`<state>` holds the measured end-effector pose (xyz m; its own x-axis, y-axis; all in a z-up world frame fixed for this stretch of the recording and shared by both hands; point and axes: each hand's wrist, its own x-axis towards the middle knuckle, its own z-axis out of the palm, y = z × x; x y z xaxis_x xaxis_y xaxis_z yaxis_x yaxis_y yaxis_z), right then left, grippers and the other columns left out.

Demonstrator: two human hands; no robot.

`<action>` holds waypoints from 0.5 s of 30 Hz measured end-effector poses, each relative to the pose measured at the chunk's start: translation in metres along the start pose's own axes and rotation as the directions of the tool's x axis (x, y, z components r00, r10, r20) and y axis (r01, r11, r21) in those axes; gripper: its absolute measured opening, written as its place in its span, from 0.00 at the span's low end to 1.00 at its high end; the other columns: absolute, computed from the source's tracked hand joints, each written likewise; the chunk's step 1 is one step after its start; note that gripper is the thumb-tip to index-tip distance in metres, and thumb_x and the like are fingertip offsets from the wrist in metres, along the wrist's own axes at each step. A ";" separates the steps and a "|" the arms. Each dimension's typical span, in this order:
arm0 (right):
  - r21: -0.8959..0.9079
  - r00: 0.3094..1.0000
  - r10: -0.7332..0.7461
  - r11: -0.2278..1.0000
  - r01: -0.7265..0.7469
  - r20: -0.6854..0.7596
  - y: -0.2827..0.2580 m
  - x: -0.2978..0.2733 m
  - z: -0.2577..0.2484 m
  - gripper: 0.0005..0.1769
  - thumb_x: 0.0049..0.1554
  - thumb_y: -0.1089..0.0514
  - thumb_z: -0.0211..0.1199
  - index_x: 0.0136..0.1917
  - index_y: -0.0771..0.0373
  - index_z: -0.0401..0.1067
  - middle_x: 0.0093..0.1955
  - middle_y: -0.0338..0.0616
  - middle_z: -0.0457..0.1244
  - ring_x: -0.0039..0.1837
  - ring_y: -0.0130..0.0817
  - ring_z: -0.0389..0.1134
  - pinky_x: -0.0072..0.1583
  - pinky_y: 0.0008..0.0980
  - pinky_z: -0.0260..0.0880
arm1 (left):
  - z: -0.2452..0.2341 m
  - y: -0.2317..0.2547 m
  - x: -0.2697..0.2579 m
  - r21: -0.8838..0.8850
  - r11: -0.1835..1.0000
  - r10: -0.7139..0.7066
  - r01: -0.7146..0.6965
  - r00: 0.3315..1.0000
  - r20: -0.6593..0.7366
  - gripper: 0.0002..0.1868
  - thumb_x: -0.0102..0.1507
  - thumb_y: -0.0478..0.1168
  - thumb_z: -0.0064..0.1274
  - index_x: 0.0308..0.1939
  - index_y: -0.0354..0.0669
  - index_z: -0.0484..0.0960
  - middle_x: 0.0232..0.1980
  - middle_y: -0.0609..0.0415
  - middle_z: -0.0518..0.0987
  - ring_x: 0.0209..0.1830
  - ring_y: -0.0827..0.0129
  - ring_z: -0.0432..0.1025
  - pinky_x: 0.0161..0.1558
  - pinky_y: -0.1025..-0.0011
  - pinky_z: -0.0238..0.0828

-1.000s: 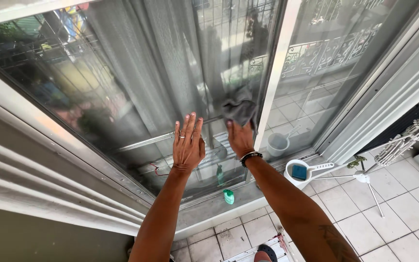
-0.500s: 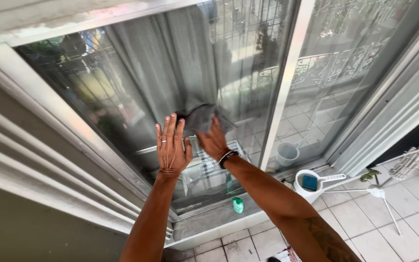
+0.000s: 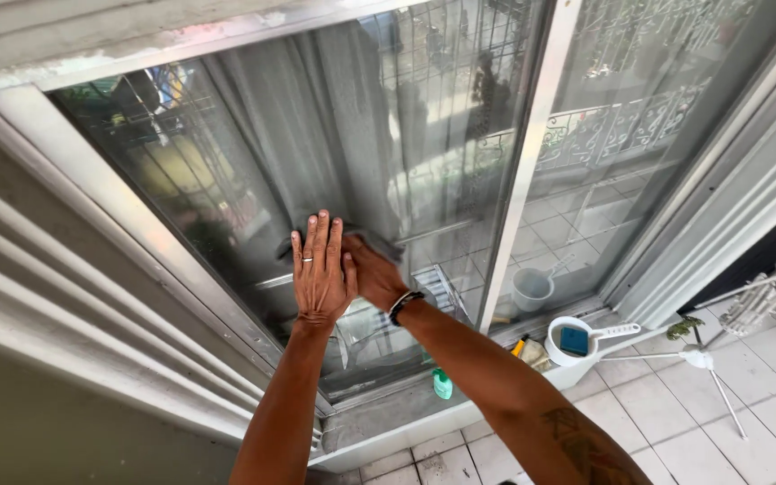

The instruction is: The recorder sprays a cleaning solution onto a window and wipes it with a cloth while standing on a balcony.

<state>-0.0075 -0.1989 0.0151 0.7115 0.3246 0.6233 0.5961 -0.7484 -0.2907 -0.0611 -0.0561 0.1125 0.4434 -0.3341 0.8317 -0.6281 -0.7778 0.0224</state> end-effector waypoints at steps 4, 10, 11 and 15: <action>-0.274 0.969 -0.036 0.961 -0.034 -0.246 0.041 -0.036 -0.063 0.23 0.67 0.46 0.55 0.66 0.66 0.72 0.72 0.55 0.60 0.77 0.52 0.58 0.80 0.54 0.47 | 0.020 0.013 -0.003 0.013 0.999 0.029 -0.030 0.997 0.067 0.32 0.68 0.39 0.43 0.77 0.37 0.63 0.82 0.44 0.58 0.83 0.54 0.50 0.80 0.47 0.39; -0.226 0.900 0.219 0.921 -0.318 -0.376 0.094 -0.071 -0.134 0.26 0.65 0.44 0.57 0.67 0.63 0.71 0.74 0.64 0.58 0.76 0.67 0.54 0.77 0.53 0.50 | 0.043 0.035 0.002 0.014 0.999 0.032 -0.033 0.996 0.085 0.34 0.65 0.40 0.45 0.77 0.36 0.62 0.82 0.42 0.57 0.83 0.53 0.50 0.79 0.46 0.40; -0.057 0.833 0.372 0.901 -0.431 -0.409 0.098 -0.074 -0.139 0.32 0.64 0.40 0.58 0.70 0.66 0.67 0.73 0.66 0.57 0.74 0.67 0.55 0.75 0.55 0.52 | 0.044 0.037 -0.001 0.007 1.000 0.028 -0.028 0.997 0.071 0.34 0.66 0.40 0.46 0.77 0.36 0.63 0.82 0.42 0.57 0.83 0.53 0.50 0.80 0.45 0.40; -0.181 0.774 0.144 0.931 -0.318 -0.617 0.084 -0.053 -0.163 0.41 0.61 0.37 0.62 0.73 0.71 0.65 0.73 0.72 0.54 0.72 0.71 0.54 0.70 0.61 0.51 | 0.033 0.033 -0.004 -0.033 0.999 0.028 -0.029 1.000 -0.009 0.32 0.66 0.39 0.48 0.75 0.38 0.65 0.82 0.43 0.58 0.83 0.53 0.50 0.80 0.45 0.41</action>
<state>-0.0556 -0.3735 0.0764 0.4067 -0.2136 0.8882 0.2614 -0.9044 -0.3372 -0.0619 -0.0978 0.0917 0.4196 -0.3511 0.8370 -0.6613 -0.7500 0.0169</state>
